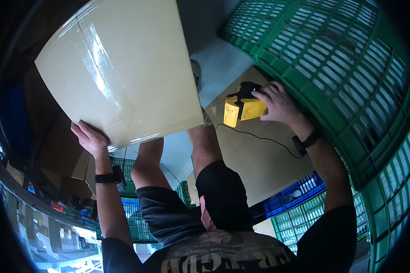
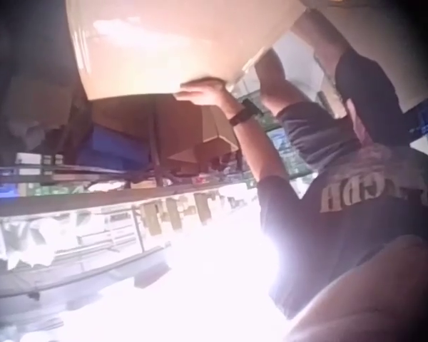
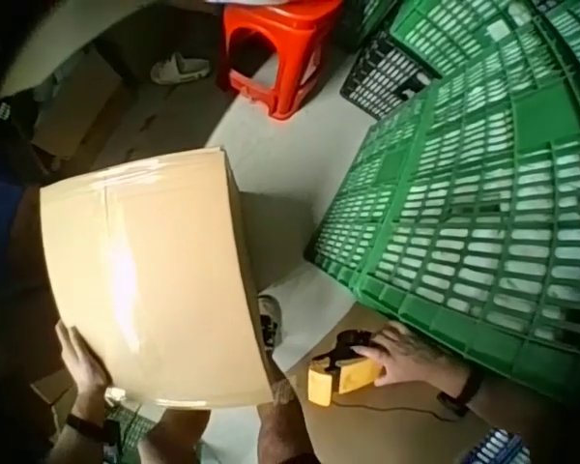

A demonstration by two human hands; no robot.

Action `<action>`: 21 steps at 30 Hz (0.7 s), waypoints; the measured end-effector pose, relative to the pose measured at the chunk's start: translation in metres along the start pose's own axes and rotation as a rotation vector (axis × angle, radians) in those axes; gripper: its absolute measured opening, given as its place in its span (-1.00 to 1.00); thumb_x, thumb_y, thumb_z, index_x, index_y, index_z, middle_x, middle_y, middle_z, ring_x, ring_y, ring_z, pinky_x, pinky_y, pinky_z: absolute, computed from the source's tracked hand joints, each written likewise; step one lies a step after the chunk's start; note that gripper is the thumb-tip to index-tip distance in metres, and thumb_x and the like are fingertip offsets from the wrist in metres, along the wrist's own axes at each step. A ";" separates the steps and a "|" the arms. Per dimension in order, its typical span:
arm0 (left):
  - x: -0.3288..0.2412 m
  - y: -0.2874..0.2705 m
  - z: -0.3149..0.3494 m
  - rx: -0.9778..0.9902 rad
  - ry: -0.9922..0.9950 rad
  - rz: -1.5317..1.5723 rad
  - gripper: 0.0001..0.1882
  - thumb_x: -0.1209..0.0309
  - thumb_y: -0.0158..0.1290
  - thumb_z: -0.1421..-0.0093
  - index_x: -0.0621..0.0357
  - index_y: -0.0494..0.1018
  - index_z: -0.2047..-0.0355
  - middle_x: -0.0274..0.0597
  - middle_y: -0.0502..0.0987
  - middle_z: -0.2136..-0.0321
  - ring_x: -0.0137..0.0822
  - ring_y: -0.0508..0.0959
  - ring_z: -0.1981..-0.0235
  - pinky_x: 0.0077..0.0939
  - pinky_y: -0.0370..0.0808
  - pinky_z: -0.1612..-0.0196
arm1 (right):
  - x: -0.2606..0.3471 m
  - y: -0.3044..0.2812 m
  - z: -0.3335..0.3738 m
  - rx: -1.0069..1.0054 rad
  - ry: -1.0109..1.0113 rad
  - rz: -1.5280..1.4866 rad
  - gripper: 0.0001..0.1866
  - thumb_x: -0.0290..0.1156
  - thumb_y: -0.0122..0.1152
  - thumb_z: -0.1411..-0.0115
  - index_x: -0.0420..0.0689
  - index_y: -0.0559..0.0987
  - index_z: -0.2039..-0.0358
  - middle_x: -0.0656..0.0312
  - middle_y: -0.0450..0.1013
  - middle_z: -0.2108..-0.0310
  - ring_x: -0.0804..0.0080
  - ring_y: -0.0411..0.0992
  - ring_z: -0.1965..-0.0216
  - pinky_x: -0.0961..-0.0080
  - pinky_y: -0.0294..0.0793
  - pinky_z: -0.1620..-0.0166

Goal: The person seals a cardboard box with a tape dispenser and then moves to a workbench to wrap items in white foam sheets and place them into small boxes.

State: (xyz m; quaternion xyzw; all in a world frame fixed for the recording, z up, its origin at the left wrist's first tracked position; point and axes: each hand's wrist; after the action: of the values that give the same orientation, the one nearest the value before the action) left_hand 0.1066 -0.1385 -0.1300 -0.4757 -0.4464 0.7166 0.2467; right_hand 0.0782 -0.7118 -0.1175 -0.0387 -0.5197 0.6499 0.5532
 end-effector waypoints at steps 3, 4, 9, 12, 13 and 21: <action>0.002 0.003 0.005 -0.023 -0.027 0.005 -0.54 0.15 -0.28 -0.47 0.26 0.26 -0.15 0.31 0.55 0.21 0.28 0.56 0.25 -0.07 0.48 0.22 | -0.008 0.004 0.003 -0.018 -0.007 -0.025 -0.12 -0.28 0.53 0.30 -0.03 0.39 -0.14 0.12 0.44 0.08 0.06 0.39 -0.02 0.06 0.24 -0.26; 0.004 0.000 0.007 -0.009 -0.036 -0.013 -0.54 0.14 -0.28 -0.47 0.25 0.27 -0.15 0.30 0.56 0.20 0.26 0.57 0.24 -0.09 0.49 0.21 | -0.010 0.007 0.001 -0.026 -0.024 -0.058 -0.12 -0.30 0.52 0.31 -0.05 0.38 -0.13 0.09 0.43 0.08 0.00 0.38 -0.03 0.03 0.23 -0.27; 0.005 0.004 0.000 0.007 -0.048 -0.051 -0.53 0.12 -0.27 -0.47 0.23 0.29 -0.15 0.28 0.56 0.18 0.25 0.58 0.22 -0.09 0.51 0.22 | -0.027 0.025 0.009 0.004 -0.022 -0.129 -0.11 -0.32 0.53 0.32 -0.07 0.37 -0.12 0.07 0.43 0.06 -0.05 0.36 -0.07 0.00 0.23 -0.27; 0.002 0.002 0.004 0.012 -0.035 -0.046 -0.53 0.12 -0.27 -0.47 0.23 0.29 -0.15 0.29 0.56 0.20 0.28 0.57 0.24 -0.07 0.51 0.24 | -0.039 0.027 0.013 -0.039 -0.028 -0.141 -0.12 -0.28 0.54 0.31 -0.07 0.39 -0.12 0.07 0.42 0.07 -0.05 0.35 -0.07 -0.01 0.23 -0.26; -0.001 0.004 0.005 0.002 -0.022 -0.029 -0.53 0.12 -0.27 -0.47 0.24 0.29 -0.14 0.29 0.56 0.21 0.29 0.56 0.25 -0.06 0.50 0.25 | -0.040 0.027 0.014 -0.065 -0.025 -0.141 -0.12 -0.26 0.54 0.30 -0.08 0.39 -0.11 0.07 0.42 0.08 -0.05 0.35 -0.06 -0.02 0.23 -0.26; 0.006 0.005 0.000 0.007 -0.017 -0.075 -0.52 0.11 -0.27 -0.46 0.28 0.26 -0.14 0.34 0.55 0.22 0.35 0.54 0.24 0.02 0.48 0.26 | 0.059 0.010 -0.022 0.175 0.248 0.168 -0.14 -0.20 0.53 0.22 -0.05 0.42 -0.16 0.12 0.42 0.17 0.12 0.37 0.04 0.11 0.34 -0.10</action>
State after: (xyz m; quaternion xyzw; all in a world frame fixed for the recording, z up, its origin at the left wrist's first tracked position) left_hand 0.1043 -0.1358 -0.1371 -0.4518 -0.4632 0.7125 0.2713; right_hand 0.0624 -0.6512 -0.1038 -0.1137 -0.3840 0.7269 0.5579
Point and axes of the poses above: each hand's wrist, its own z-axis away from the middle knuckle, its own y-axis out of the palm, x = y × z
